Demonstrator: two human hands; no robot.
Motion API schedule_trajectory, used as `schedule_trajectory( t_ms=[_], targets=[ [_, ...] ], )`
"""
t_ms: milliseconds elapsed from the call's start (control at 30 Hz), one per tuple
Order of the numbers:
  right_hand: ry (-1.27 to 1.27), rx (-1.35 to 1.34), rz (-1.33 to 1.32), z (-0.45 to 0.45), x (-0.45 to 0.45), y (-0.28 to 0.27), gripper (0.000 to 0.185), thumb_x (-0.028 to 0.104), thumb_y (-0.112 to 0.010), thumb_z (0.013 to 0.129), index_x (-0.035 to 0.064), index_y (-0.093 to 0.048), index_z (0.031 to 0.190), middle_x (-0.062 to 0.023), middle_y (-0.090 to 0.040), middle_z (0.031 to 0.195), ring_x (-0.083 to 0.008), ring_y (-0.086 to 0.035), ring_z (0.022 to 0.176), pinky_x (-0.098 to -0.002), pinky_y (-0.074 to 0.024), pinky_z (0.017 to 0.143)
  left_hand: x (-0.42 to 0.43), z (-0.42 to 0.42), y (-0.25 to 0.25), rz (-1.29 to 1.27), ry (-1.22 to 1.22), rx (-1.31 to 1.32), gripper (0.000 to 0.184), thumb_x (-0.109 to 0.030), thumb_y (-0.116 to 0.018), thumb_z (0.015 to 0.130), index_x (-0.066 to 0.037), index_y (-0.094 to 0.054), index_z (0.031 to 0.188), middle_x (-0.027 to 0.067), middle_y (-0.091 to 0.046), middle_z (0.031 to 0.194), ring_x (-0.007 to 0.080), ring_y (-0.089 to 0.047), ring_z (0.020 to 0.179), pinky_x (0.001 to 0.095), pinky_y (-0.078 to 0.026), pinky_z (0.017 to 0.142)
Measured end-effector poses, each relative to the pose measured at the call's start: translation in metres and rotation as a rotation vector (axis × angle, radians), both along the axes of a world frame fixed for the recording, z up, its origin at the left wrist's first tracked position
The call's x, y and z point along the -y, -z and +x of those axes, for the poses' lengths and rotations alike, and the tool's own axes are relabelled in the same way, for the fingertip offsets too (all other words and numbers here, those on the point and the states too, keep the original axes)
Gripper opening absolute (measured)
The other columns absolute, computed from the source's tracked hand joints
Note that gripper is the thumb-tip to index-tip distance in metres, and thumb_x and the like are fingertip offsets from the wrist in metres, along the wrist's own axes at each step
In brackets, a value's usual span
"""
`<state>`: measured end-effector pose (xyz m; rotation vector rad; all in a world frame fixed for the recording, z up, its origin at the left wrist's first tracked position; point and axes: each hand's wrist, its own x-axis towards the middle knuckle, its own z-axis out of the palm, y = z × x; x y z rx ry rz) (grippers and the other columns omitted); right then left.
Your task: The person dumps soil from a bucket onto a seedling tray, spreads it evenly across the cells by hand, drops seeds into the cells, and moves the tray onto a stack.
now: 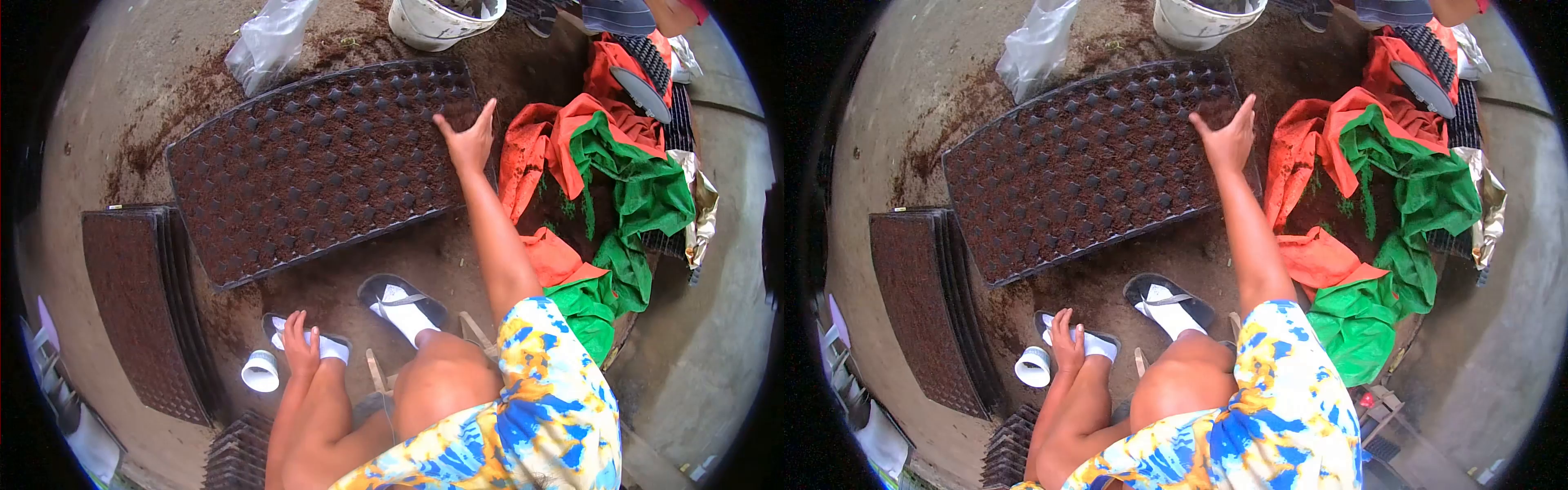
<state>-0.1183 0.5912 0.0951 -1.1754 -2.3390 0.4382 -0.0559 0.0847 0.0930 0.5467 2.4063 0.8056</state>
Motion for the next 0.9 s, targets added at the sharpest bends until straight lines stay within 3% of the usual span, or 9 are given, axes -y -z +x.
schedule_trajectory(
  t_ms=[67,200,367,533,633,733,833,867,900],
  targets=[
    [0.026,-0.028,-0.078,-0.005,-0.004,-0.004,0.124,0.069,-0.067,0.064,-0.0039,-0.007,0.145,-0.0293,-0.021,0.146,-0.0428,-0.025,0.135,-0.0521,-0.0249,0.107,0.001,0.000,-0.001,-0.005,0.002,0.006,0.044,-0.024,-0.057,0.086,-0.003,-0.050,0.125,0.0180,-0.048,0.126,0.0353,-0.045,0.117,0.0451,-0.033,0.099],
    [0.050,0.297,0.031,0.035,0.016,0.002,0.121,0.070,-0.064,0.067,-0.0047,-0.007,0.144,-0.0283,-0.019,0.147,-0.0393,-0.018,0.138,-0.0494,-0.0195,0.110,-0.002,-0.001,0.002,0.002,-0.010,0.012,0.045,-0.025,-0.058,0.086,-0.004,-0.050,0.125,0.0175,-0.049,0.125,0.0349,-0.046,0.116,0.0449,-0.033,0.098],
    [-0.058,0.082,0.058,-0.015,-0.029,0.009,0.119,0.072,-0.060,0.069,-0.0071,-0.011,0.143,-0.0296,-0.027,0.144,-0.0410,-0.032,0.131,-0.0438,-0.0301,0.106,-0.001,0.001,0.002,-0.024,0.029,-0.014,0.049,-0.026,-0.060,0.084,-0.004,-0.049,0.126,0.0174,-0.051,0.122,0.0350,-0.047,0.113,0.0449,-0.034,0.096],
    [-0.155,0.137,-0.248,-0.052,-0.056,-0.019,0.121,0.073,-0.063,0.065,-0.0033,-0.012,0.144,-0.0290,-0.027,0.144,-0.0398,-0.032,0.132,-0.0408,-0.0287,0.108,0.001,0.002,0.005,-0.062,0.036,-0.002,0.053,-0.029,-0.062,0.083,-0.004,-0.047,0.127,0.0175,-0.052,0.120,0.0352,-0.047,0.112,0.0451,-0.034,0.097],
    [-0.303,0.179,-0.022,-0.053,-0.067,-0.006,0.123,0.076,-0.062,0.064,-0.0023,-0.012,0.145,-0.0275,-0.029,0.144,-0.0399,-0.033,0.131,-0.0399,-0.0277,0.108,0.000,0.000,0.002,-0.060,0.058,0.017,0.055,-0.030,-0.063,0.082,-0.004,-0.046,0.128,0.0175,-0.052,0.120,0.0353,-0.047,0.112,0.0451,-0.033,0.097],
    [-0.446,0.149,0.026,-0.047,-0.069,-0.005,0.109,0.072,-0.054,0.074,-0.0040,-0.018,0.143,-0.0261,-0.032,0.143,-0.0394,-0.035,0.131,-0.0393,-0.0266,0.109,-0.003,-0.003,-0.002,-0.057,0.056,0.033,0.055,-0.030,-0.063,0.083,-0.004,-0.046,0.128,0.0172,-0.053,0.119,0.0351,-0.047,0.112,0.0452,-0.033,0.097],
    [-0.220,-0.159,-0.269,-0.061,-0.076,0.005,0.089,0.065,-0.040,0.087,-0.0030,-0.026,0.141,-0.0264,-0.033,0.142,-0.0394,-0.034,0.131,-0.0432,-0.0257,0.108,0.001,-0.001,0.001,-0.046,0.033,0.052,0.054,-0.030,-0.061,0.083,-0.004,-0.046,0.128,0.0168,-0.053,0.119,0.0349,-0.048,0.112,0.0451,-0.033,0.097],
    [-0.183,-0.064,-0.168,-0.068,-0.074,0.012,0.071,0.055,-0.027,0.095,-0.0013,-0.034,0.138,-0.0269,-0.036,0.140,-0.0396,-0.037,0.129,-0.0435,-0.0281,0.106,0.003,0.000,0.002,-0.040,0.025,0.060,0.054,-0.030,-0.061,0.083,-0.004,-0.046,0.128,0.0166,-0.054,0.119,0.0348,-0.048,0.112,0.0451,-0.033,0.097],
    [-0.264,-0.029,-0.079,-0.072,-0.068,0.012,0.069,0.053,-0.027,0.096,-0.0010,-0.036,0.137,-0.0271,-0.038,0.138,-0.0398,-0.038,0.127,-0.0438,-0.0299,0.104,0.003,0.000,0.003,-0.032,0.018,0.072,0.053,-0.030,-0.060,0.084,-0.004,-0.046,0.128,0.0167,-0.053,0.119,0.0347,-0.048,0.112,0.0450,-0.033,0.097]
  ],
)
